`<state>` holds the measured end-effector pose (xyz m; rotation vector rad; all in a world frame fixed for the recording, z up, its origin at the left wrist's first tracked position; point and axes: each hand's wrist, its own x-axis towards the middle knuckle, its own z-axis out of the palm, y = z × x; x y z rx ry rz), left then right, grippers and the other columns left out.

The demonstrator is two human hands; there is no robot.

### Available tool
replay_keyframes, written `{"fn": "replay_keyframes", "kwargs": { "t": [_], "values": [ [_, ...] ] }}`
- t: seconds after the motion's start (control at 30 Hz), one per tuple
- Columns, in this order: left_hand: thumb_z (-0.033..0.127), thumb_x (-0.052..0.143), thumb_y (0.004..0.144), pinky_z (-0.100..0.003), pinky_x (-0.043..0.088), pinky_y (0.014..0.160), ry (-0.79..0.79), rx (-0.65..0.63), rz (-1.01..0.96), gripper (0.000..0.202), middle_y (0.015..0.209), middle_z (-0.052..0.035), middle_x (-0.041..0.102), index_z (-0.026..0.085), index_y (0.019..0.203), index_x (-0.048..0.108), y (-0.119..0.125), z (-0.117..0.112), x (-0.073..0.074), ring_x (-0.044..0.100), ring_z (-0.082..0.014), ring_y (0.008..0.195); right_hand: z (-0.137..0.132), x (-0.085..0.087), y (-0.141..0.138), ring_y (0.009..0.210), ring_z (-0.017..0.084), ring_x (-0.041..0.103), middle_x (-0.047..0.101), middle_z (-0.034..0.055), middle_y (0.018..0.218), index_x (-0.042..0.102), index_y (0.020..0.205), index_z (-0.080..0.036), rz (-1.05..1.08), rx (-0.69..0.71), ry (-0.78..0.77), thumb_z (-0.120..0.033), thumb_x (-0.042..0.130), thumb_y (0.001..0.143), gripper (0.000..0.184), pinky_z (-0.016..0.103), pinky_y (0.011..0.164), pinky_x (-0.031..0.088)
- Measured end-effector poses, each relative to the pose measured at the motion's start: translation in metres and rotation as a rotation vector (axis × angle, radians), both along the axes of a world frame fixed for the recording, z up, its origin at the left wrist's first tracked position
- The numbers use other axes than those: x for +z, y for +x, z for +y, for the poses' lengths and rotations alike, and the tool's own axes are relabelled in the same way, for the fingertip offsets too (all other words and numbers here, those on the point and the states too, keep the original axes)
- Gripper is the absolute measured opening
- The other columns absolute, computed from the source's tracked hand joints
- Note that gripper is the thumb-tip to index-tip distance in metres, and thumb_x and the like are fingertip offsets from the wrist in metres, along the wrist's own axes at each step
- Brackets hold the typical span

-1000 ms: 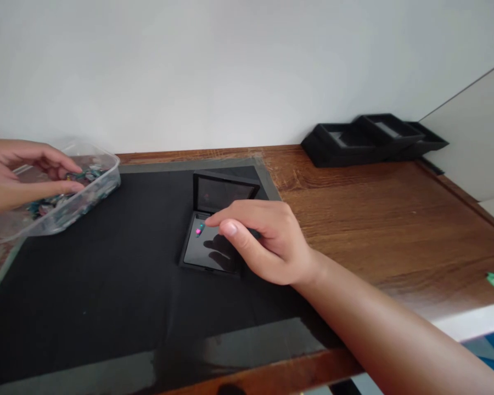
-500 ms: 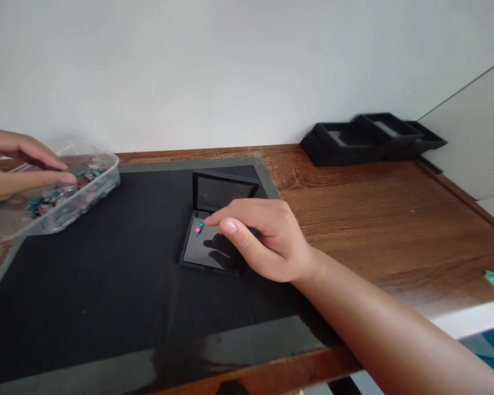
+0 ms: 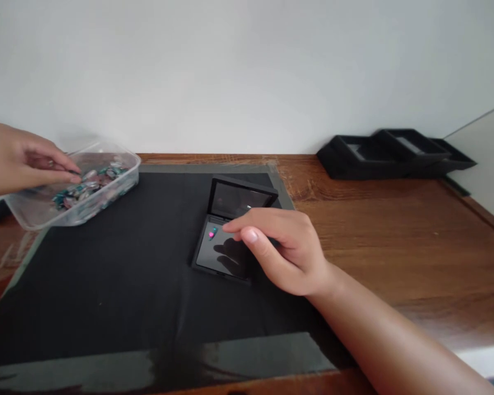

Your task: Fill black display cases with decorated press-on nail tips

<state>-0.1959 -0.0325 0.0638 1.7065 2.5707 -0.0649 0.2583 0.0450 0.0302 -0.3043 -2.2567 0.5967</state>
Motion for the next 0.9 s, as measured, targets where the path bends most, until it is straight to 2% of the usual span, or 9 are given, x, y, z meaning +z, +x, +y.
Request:
{"fn": "replay_keyframes", "kwargs": {
  "t": [0.07,0.17,0.33,0.47,0.63,0.77,0.9],
  "values": [
    [0.073,0.066,0.076,-0.037,0.047,0.073,-0.075,0.109,-0.02,0.054,0.086,0.0005,0.083,0.031,0.102,0.087,0.019,0.0,0.012,0.072,-0.0271,0.082,0.001,0.0,0.0,0.064,0.015,0.076,0.082,0.0011,0.079,0.084,0.112,-0.027,-0.008,-0.004,0.01,-0.026,0.059,0.112,0.025,0.025,0.056,0.059],
    [0.069,0.061,0.082,-0.037,0.045,0.073,-0.078,0.079,-0.036,0.051,0.089,-0.0004,0.084,0.032,0.105,0.087,0.035,0.0,0.021,0.071,-0.0255,0.081,0.002,0.003,-0.001,0.064,0.014,0.077,0.083,0.0029,0.079,0.084,0.11,-0.023,-0.018,0.005,0.041,-0.02,0.059,0.111,0.025,0.023,0.055,0.059],
    [0.065,0.056,0.091,-0.035,0.043,0.074,-0.084,0.016,-0.069,0.051,0.096,-0.001,0.085,0.031,0.116,0.086,0.031,-0.002,0.021,0.07,-0.0228,0.083,0.004,0.004,0.0,0.065,0.011,0.077,0.081,0.0002,0.078,0.08,0.107,-0.023,-0.054,-0.019,0.071,-0.023,0.057,0.112,0.024,0.019,0.058,0.059],
    [0.061,0.057,0.095,-0.035,0.041,0.073,-0.082,0.011,-0.077,0.048,0.095,-0.0014,0.085,0.029,0.117,0.085,0.032,-0.004,0.024,0.069,-0.021,0.08,0.005,0.001,0.001,0.066,0.009,0.075,0.081,-0.002,0.083,0.08,0.115,-0.027,-0.072,-0.022,0.045,-0.032,0.053,0.117,0.028,0.018,0.062,0.059],
    [0.061,0.057,0.099,-0.034,0.036,0.07,-0.068,0.007,-0.06,0.043,0.078,0.0004,0.078,0.027,0.104,0.083,0.039,-0.005,0.027,0.061,-0.0175,0.069,0.006,-0.006,0.005,0.067,0.01,0.072,0.082,0.0005,0.093,0.081,0.13,-0.031,-0.024,-0.05,-0.061,-0.05,0.041,0.12,0.045,0.023,0.063,0.06],
    [0.06,0.055,0.101,-0.035,0.032,0.067,-0.067,-0.027,-0.049,0.044,0.068,0.0009,0.069,0.024,0.091,0.078,0.044,-0.006,0.03,0.052,-0.0156,0.063,0.009,-0.007,0.006,0.066,0.011,0.072,0.082,0.0012,0.092,0.082,0.129,-0.029,-0.03,-0.043,-0.043,-0.049,0.043,0.119,0.045,0.023,0.062,0.06],
    [0.065,0.042,0.107,-0.036,0.032,0.069,-0.045,-0.083,-0.075,0.056,0.063,0.0001,0.064,0.023,0.095,0.078,0.041,-0.007,0.025,0.052,-0.0167,0.063,0.01,-0.004,0.003,0.066,0.011,0.073,0.082,0.0021,0.091,0.081,0.13,-0.028,-0.034,-0.027,-0.029,-0.047,0.044,0.119,0.044,0.023,0.061,0.06]
  ]
}}
